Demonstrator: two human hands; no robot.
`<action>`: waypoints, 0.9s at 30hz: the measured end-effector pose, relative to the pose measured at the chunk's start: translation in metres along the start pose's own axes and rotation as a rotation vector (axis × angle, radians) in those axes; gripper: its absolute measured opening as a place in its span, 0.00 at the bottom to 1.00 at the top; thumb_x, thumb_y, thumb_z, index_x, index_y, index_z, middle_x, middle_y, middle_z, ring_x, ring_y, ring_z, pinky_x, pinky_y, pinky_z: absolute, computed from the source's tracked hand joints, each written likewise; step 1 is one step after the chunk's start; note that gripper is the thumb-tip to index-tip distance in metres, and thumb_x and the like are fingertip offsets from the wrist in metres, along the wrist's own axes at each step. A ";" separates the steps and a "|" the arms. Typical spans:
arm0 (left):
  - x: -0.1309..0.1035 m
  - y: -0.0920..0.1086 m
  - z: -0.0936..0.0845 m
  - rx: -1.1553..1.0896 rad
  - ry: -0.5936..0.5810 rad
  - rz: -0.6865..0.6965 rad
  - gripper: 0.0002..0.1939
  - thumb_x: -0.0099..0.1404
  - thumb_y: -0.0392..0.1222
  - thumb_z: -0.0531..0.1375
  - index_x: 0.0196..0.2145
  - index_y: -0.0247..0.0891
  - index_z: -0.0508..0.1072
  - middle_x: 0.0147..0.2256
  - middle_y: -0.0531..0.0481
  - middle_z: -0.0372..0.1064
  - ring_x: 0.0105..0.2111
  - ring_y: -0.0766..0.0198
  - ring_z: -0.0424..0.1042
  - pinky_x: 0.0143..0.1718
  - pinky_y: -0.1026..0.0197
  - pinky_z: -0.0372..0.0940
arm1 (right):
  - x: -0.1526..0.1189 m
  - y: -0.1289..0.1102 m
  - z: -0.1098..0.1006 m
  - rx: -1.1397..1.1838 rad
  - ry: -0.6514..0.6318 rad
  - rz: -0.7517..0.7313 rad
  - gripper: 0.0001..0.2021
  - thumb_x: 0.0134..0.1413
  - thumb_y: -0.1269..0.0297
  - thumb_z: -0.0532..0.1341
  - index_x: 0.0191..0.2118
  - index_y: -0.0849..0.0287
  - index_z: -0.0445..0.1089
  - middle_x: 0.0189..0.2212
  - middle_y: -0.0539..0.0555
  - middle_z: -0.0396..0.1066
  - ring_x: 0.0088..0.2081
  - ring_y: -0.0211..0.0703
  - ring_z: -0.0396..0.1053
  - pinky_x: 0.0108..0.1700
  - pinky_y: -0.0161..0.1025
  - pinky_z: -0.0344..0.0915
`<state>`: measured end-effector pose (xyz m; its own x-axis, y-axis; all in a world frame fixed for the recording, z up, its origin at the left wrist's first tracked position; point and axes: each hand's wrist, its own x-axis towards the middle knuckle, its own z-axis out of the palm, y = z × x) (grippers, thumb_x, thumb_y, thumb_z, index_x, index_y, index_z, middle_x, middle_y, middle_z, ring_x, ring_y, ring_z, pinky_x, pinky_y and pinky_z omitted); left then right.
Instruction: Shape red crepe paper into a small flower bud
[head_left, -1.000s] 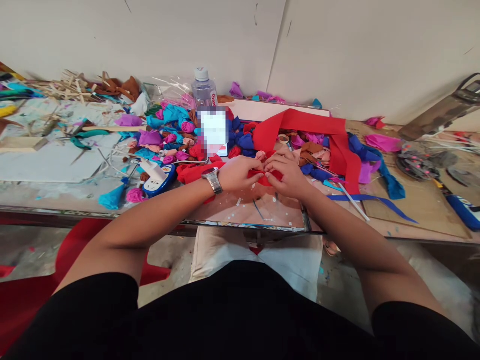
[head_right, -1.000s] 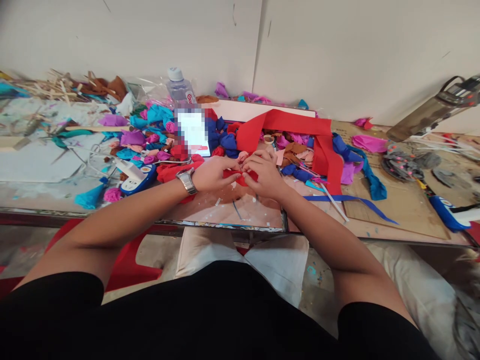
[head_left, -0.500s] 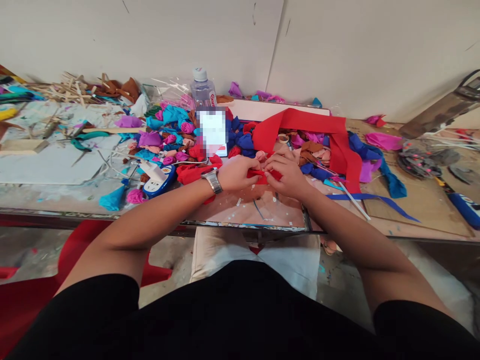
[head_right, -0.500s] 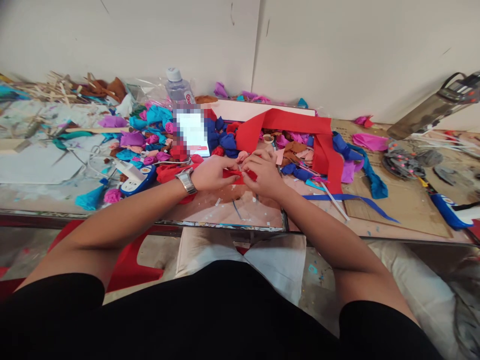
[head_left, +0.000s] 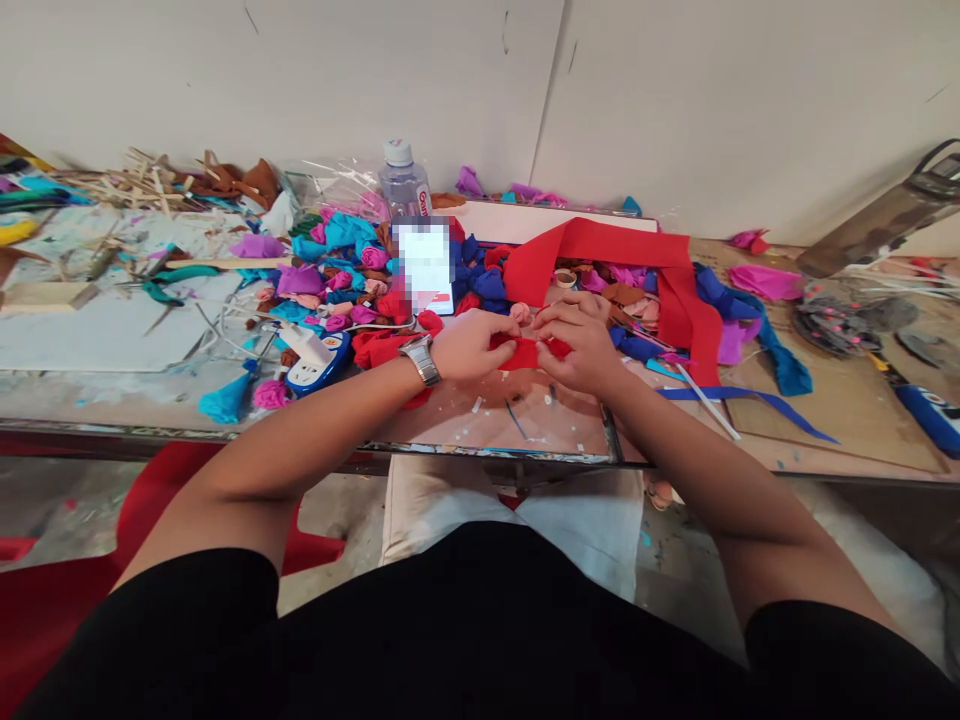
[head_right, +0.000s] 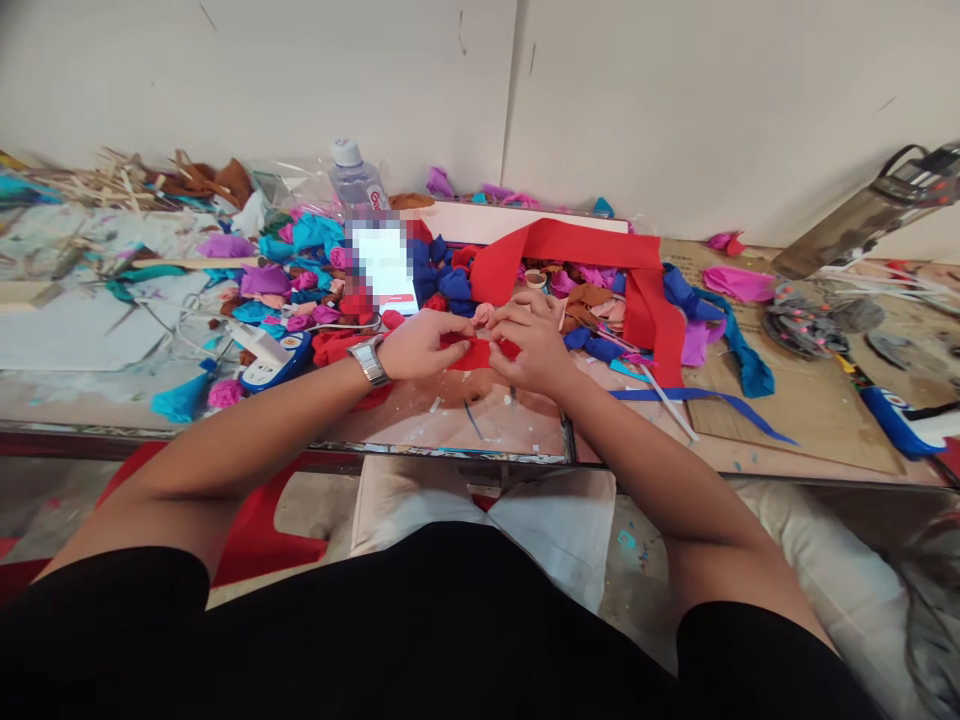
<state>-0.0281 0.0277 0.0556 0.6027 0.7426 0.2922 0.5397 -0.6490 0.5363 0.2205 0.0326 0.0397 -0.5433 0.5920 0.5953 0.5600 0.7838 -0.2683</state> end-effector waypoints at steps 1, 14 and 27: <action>0.000 0.000 -0.001 0.028 -0.002 0.001 0.13 0.67 0.42 0.56 0.37 0.37 0.81 0.31 0.48 0.79 0.29 0.62 0.71 0.36 0.57 0.61 | 0.000 0.001 -0.001 -0.015 0.010 0.001 0.06 0.63 0.63 0.65 0.33 0.51 0.77 0.44 0.55 0.83 0.56 0.61 0.71 0.62 0.65 0.60; 0.002 -0.011 0.002 0.401 0.051 -0.150 0.18 0.67 0.40 0.56 0.44 0.41 0.86 0.35 0.42 0.82 0.33 0.52 0.77 0.33 0.54 0.59 | 0.000 0.002 -0.003 -0.109 0.053 0.033 0.05 0.61 0.65 0.65 0.32 0.53 0.73 0.43 0.54 0.83 0.58 0.65 0.69 0.61 0.67 0.54; 0.006 -0.018 -0.002 0.598 -0.020 -0.372 0.19 0.71 0.39 0.55 0.46 0.42 0.86 0.40 0.39 0.83 0.40 0.48 0.82 0.38 0.53 0.64 | 0.000 0.005 0.000 -0.117 0.047 0.067 0.05 0.59 0.66 0.66 0.31 0.54 0.73 0.43 0.54 0.84 0.58 0.63 0.70 0.61 0.63 0.54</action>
<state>-0.0356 0.0442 0.0488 0.3229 0.9335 0.1560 0.9392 -0.3364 0.0688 0.2233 0.0361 0.0382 -0.4740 0.6309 0.6143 0.6646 0.7139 -0.2204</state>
